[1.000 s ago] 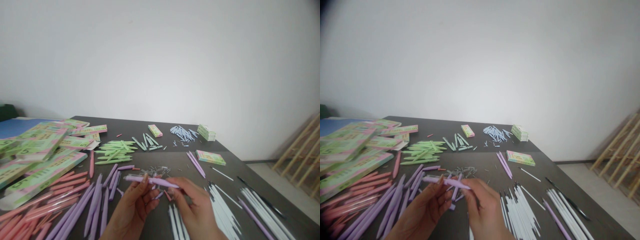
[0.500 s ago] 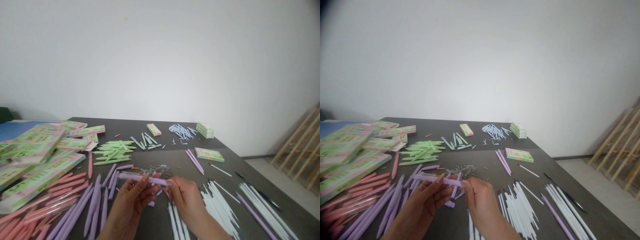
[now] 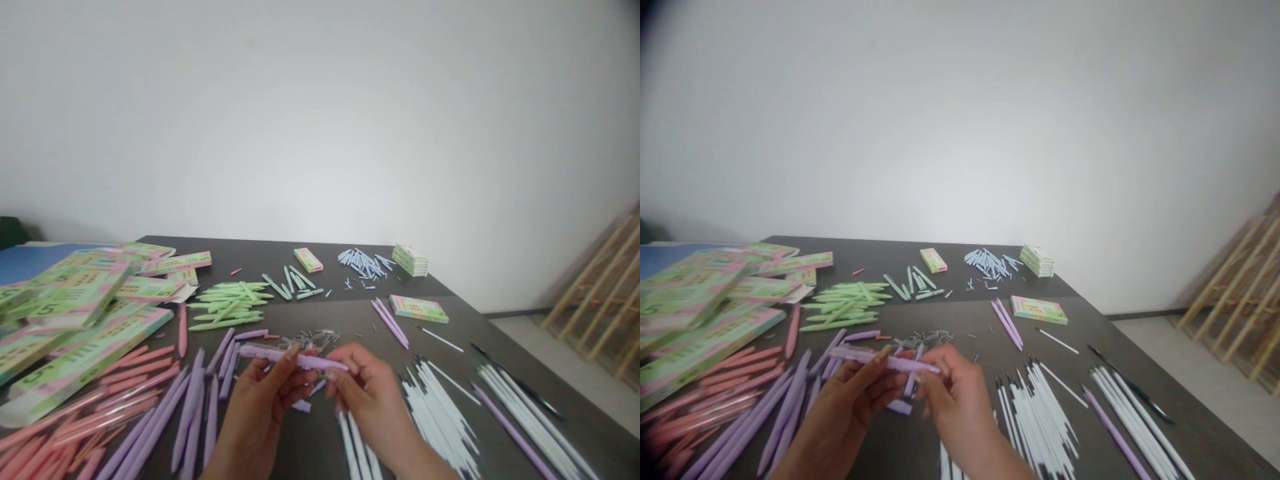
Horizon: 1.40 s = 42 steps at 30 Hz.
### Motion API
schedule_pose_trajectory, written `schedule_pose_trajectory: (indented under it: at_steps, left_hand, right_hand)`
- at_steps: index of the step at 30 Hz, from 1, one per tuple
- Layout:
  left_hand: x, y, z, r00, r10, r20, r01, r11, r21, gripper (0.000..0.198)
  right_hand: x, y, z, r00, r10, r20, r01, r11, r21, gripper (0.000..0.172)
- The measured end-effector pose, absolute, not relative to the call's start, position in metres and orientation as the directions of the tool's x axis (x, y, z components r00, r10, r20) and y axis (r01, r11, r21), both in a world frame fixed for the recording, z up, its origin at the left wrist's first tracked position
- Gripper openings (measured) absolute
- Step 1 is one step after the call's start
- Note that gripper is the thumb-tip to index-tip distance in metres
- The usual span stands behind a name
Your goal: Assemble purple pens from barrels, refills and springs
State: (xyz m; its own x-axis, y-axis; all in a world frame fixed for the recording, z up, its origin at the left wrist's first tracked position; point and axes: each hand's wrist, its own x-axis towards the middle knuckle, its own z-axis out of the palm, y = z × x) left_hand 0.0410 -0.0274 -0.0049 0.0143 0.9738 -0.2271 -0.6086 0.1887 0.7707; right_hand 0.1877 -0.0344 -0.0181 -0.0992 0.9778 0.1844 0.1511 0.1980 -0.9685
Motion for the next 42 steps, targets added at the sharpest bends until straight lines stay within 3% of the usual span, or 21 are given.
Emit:
schedule_pose_trajectory:
  at_steps: [2, 7, 10, 13, 17, 19, 23, 28, 32, 36, 39, 42]
  left_hand:
    - [0.041, -0.028, -0.004, 0.019, 0.973, -0.230, -0.596, 0.196, 0.779, 0.017]
    - [0.041, -0.029, -0.004, -0.008, 0.969, -0.246, -0.593, 0.193, 0.782, 0.017]
    - [0.040, -0.029, -0.005, 0.003, 0.971, -0.238, -0.569, 0.198, 0.799, 0.018]
    - [0.040, -0.029, -0.005, -0.003, 0.972, -0.235, -0.569, 0.192, 0.800, 0.020]
    - [0.039, -0.030, 0.000, -0.018, 0.973, -0.230, -0.542, 0.184, 0.820, 0.023]
    - [0.038, -0.031, 0.003, -0.010, 0.978, -0.209, -0.513, 0.174, 0.840, 0.024]
    - [0.037, -0.030, 0.004, -0.039, 0.983, -0.177, -0.468, 0.139, 0.873, 0.021]
    - [0.037, -0.029, 0.001, -0.052, 0.986, -0.158, -0.444, 0.119, 0.888, 0.020]
    - [0.037, -0.031, 0.004, -0.035, 0.992, -0.118, -0.432, 0.091, 0.897, 0.022]
    - [0.035, -0.029, 0.003, -0.018, 0.996, -0.091, -0.377, 0.077, 0.923, 0.021]
    - [0.033, -0.025, 0.004, -0.002, 0.994, -0.109, -0.346, 0.102, 0.933, 0.021]
    - [0.030, -0.023, 0.010, 0.122, 0.974, -0.190, -0.536, 0.226, 0.813, 0.023]
  right_hand:
    - [0.188, -0.034, -0.018, -0.105, 0.981, 0.165, 0.216, 0.185, -0.959, 0.038]
    - [0.188, -0.033, -0.018, -0.092, 0.977, 0.193, 0.166, 0.206, -0.964, 0.024]
    - [0.189, -0.034, -0.017, -0.087, 0.976, 0.201, 0.295, 0.218, -0.931, 0.035]
    - [0.189, -0.036, -0.013, -0.067, 0.963, 0.261, 0.347, 0.267, -0.899, 0.018]
    - [0.188, -0.040, -0.009, -0.061, 0.939, 0.340, 0.422, 0.332, -0.843, 0.013]
    - [0.187, -0.040, -0.011, -0.074, 0.947, 0.312, 0.453, 0.311, -0.835, 0.026]
    - [0.184, -0.037, -0.019, -0.122, 0.989, 0.081, 0.309, 0.115, -0.944, 0.034]
    - [0.181, -0.037, -0.018, -0.058, 0.977, 0.203, 0.243, 0.211, -0.947, 0.014]
    - [0.177, -0.041, -0.017, -0.119, 0.985, 0.125, 0.180, 0.145, -0.973, 0.031]
    - [0.171, -0.039, -0.020, -0.253, 0.966, -0.054, 0.057, -0.041, -0.998, 0.050]
    - [0.167, -0.037, -0.019, -0.370, 0.916, -0.156, -0.054, -0.188, -0.981, 0.052]
    - [0.164, -0.039, -0.021, -0.462, 0.868, -0.183, -0.083, -0.247, -0.965, 0.048]
